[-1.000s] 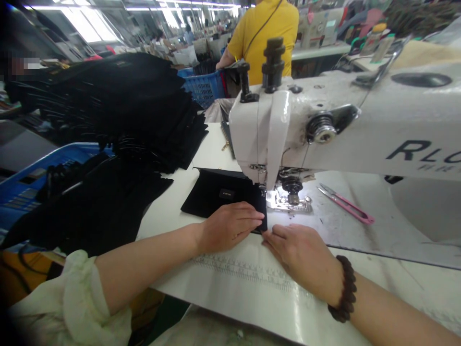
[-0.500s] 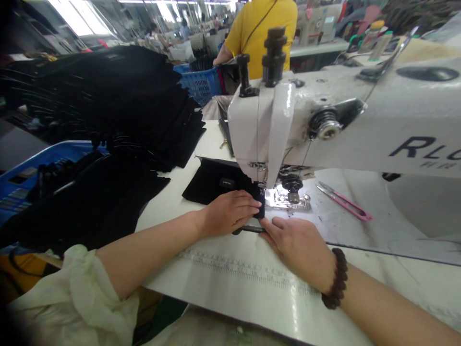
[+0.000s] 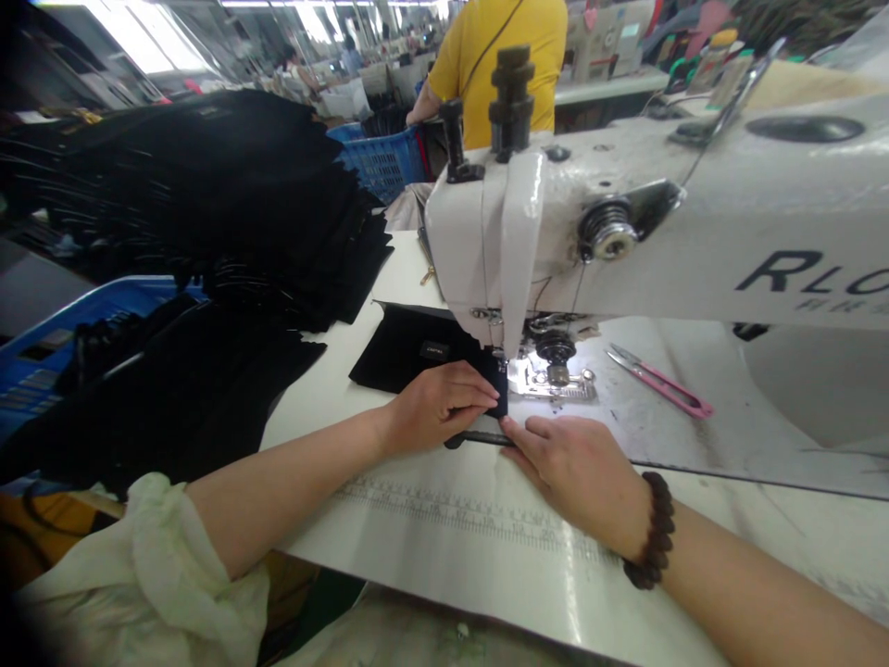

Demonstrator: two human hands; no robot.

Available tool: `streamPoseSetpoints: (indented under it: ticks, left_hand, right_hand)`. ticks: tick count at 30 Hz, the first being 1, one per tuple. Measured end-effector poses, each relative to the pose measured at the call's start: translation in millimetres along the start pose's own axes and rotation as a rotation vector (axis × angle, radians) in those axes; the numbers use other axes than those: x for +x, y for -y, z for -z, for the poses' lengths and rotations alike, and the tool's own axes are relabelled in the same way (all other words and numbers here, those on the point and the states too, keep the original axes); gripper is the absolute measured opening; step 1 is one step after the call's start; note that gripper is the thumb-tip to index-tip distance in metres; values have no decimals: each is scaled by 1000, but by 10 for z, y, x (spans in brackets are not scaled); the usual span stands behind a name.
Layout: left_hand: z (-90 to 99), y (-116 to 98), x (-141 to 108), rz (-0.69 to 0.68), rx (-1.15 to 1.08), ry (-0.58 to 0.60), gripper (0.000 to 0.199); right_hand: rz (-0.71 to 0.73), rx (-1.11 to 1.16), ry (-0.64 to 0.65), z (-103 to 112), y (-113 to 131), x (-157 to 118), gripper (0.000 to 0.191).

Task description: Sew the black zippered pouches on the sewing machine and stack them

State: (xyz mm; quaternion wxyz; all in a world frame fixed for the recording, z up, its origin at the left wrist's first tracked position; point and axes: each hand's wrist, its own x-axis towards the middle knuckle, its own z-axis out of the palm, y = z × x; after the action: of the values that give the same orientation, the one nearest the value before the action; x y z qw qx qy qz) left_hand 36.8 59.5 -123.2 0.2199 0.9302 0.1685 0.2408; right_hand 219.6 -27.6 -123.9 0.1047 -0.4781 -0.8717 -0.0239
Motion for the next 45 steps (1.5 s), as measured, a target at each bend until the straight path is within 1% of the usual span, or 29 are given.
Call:
streamPoseSetpoints:
  ticks: [8, 12, 16, 19, 22, 24, 29, 32, 36, 41, 45]
  left_hand:
    - [-75, 6, -24, -30, 25, -65, 17]
    - [-89, 34, -44, -41, 82, -34, 16]
    - [-77, 39, -41, -68, 152, 10, 16]
    - [-70, 25, -45, -91, 230, 42, 17]
    - [-67, 13, -54, -109, 289, 65, 17]
    - [-64, 12, -57, -121, 316, 78, 17]
    - [-57, 25, -56, -144, 353, 114, 17]
    - [-60, 42, -57, -147, 363, 145, 17]
    - [-49, 75, -25, -154, 406, 164, 18]
    - [-16, 136, 65, -162, 498, 137, 16]
    - [-22, 195, 115, -139, 502, 95, 15]
  right_hand:
    - [-10, 8, 7, -8, 5, -5, 35]
    - [18, 4, 30, 15, -8, -1, 35]
    - [34, 22, 20, 25, -19, 4, 35]
    - [45, 25, -14, 25, -21, 1, 33]
    - [66, 10, -116, 25, -25, -6, 32]
    - [72, -21, -143, 22, -29, -7, 33]
    - [37, -40, -33, 8, -35, 6, 35]
    - [13, -13, -2, -2, -37, 17, 34]
    - [-36, -14, 5, -23, -41, 35, 33]
    - [-77, -32, 11, -44, -39, 47, 33]
    - [-68, -35, -3, -54, -40, 51, 34]
